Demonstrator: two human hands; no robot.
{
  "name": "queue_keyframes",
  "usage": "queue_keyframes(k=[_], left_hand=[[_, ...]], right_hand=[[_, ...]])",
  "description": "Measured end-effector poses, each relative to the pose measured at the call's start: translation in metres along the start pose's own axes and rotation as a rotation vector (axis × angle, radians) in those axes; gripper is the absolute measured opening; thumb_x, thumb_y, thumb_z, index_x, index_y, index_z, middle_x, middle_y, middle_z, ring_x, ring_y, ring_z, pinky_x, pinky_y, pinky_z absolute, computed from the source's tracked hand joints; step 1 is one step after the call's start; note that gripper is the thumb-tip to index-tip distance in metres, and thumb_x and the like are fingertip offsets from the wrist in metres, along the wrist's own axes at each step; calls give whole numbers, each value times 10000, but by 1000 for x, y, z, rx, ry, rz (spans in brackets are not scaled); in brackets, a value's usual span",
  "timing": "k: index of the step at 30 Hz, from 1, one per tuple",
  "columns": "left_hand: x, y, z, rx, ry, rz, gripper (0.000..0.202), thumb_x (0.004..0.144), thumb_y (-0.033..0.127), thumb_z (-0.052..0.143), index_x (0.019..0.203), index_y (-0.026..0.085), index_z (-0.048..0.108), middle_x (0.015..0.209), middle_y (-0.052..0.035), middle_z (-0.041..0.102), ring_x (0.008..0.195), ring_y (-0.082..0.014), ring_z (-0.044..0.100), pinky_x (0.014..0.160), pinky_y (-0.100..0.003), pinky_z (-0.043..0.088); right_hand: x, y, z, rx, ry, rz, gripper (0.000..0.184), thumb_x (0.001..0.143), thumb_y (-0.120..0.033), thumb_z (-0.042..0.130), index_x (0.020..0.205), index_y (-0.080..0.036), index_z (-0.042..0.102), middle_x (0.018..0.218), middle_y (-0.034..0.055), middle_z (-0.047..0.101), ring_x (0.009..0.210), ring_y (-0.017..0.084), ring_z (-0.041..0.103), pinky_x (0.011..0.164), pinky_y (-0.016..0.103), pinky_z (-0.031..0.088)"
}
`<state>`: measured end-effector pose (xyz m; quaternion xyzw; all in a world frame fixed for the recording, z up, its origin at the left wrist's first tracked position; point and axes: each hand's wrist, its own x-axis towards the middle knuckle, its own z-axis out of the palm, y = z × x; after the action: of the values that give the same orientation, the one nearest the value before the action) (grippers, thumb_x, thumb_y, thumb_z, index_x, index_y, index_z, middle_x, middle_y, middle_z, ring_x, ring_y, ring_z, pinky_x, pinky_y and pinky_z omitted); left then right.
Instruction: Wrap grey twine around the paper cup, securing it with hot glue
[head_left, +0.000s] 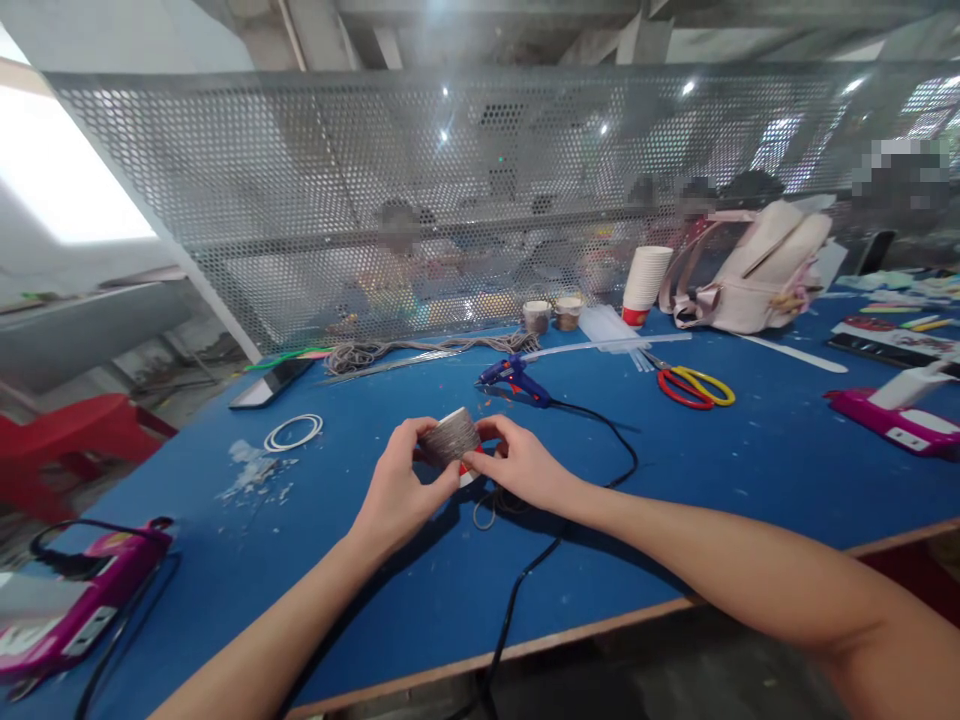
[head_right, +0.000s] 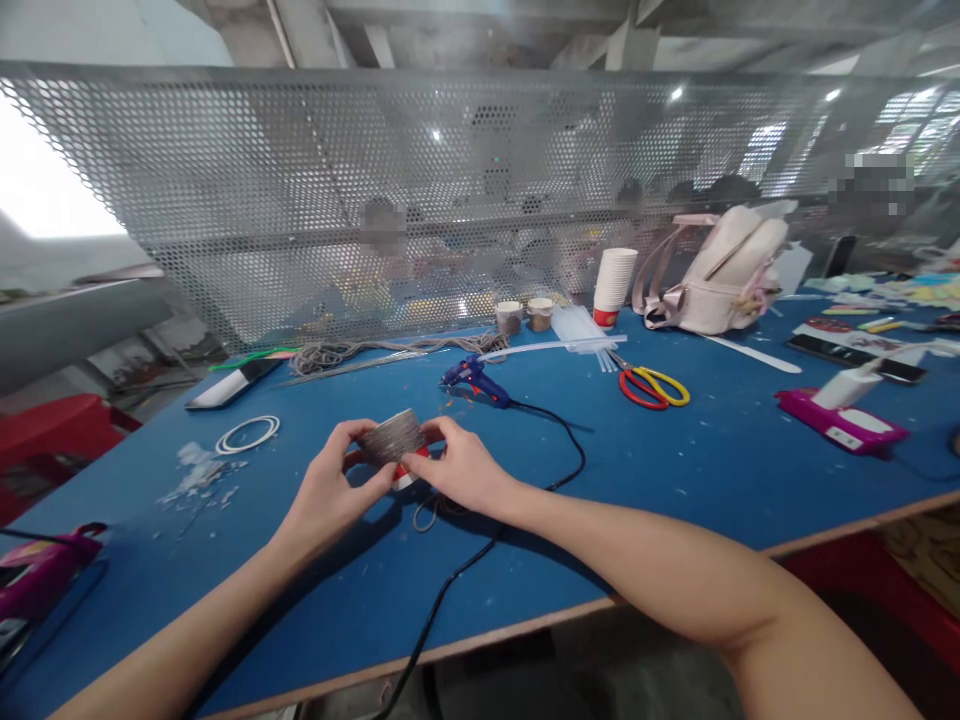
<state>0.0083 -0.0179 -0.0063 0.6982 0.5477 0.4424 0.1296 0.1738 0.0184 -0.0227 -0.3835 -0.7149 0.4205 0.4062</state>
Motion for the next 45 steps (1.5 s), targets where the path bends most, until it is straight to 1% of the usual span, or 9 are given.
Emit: queue_keyframes(k=[5, 11, 15, 22, 25, 28, 31, 36, 45], left_hand=[[0, 1, 0, 9, 4, -34, 297, 711, 311, 594, 972, 201, 503, 907, -16, 579, 814, -164, 571, 793, -357, 507], [0, 1, 0, -20, -4, -59, 262, 717, 291, 580, 947, 211, 483, 889, 1, 570, 826, -160, 572, 802, -341, 503], [0, 1, -1, -28, -12, -60, 270, 724, 312, 572, 958, 205, 488, 891, -4, 576, 816, -161, 574, 793, -339, 507], [3, -1, -6, -136, -105, -50, 372, 710, 280, 526, 1070, 191, 505, 1080, -65, 588, 962, -197, 596, 857, -363, 506], [3, -2, -7, -151, -122, -44, 401, 709, 280, 532, 1098, 189, 501, 1113, -76, 582, 991, -209, 591, 872, -379, 503], [3, -2, -5, -131, -106, -44, 386, 711, 295, 568, 1077, 196, 496, 1087, -66, 586, 978, -207, 592, 862, -374, 505], [2, -2, -3, -115, -82, -58, 361, 706, 321, 604, 1024, 199, 482, 1012, -39, 580, 897, -182, 593, 831, -354, 510], [4, -3, -2, -110, -63, -70, 278, 703, 307, 587, 933, 210, 464, 882, 10, 549, 809, -149, 569, 801, -321, 508], [2, 0, -6, -184, -82, -111, 292, 695, 296, 577, 950, 218, 459, 900, 11, 556, 815, -152, 577, 790, -311, 503]], right_hand=[[0, 3, 1, 17, -14, -9, 278, 795, -299, 654, 1019, -154, 575, 1039, 75, 663, 774, 147, 610, 684, 290, 474], [1, 3, 0, 64, -25, -17, 233, 870, -311, 561, 1039, -151, 570, 1067, 94, 657, 910, 178, 613, 805, 338, 475], [1, 1, 0, 36, -22, 5, 272, 816, -284, 627, 1045, -146, 574, 1059, 92, 665, 791, 157, 612, 728, 320, 479], [3, 2, -1, 34, -8, 4, 255, 820, -279, 613, 1014, -117, 585, 1038, 119, 663, 905, 199, 616, 802, 351, 471], [3, 3, -2, 37, -11, 2, 240, 830, -276, 603, 1012, -121, 583, 1033, 113, 662, 918, 195, 616, 805, 343, 471], [2, 3, -1, 35, -9, 0, 218, 829, -279, 608, 995, -141, 577, 1025, 94, 661, 900, 182, 616, 781, 325, 478], [1, 3, 0, 38, -12, -19, 225, 831, -290, 608, 998, -144, 569, 1025, 89, 659, 844, 169, 622, 745, 317, 488], [-1, 3, 1, 41, -6, -49, 199, 839, -276, 599, 997, -159, 567, 1016, 70, 660, 832, 157, 618, 743, 310, 488], [-3, -2, 0, 17, -20, -42, 198, 853, -301, 580, 993, -161, 562, 1004, 68, 654, 888, 172, 607, 779, 318, 470]])
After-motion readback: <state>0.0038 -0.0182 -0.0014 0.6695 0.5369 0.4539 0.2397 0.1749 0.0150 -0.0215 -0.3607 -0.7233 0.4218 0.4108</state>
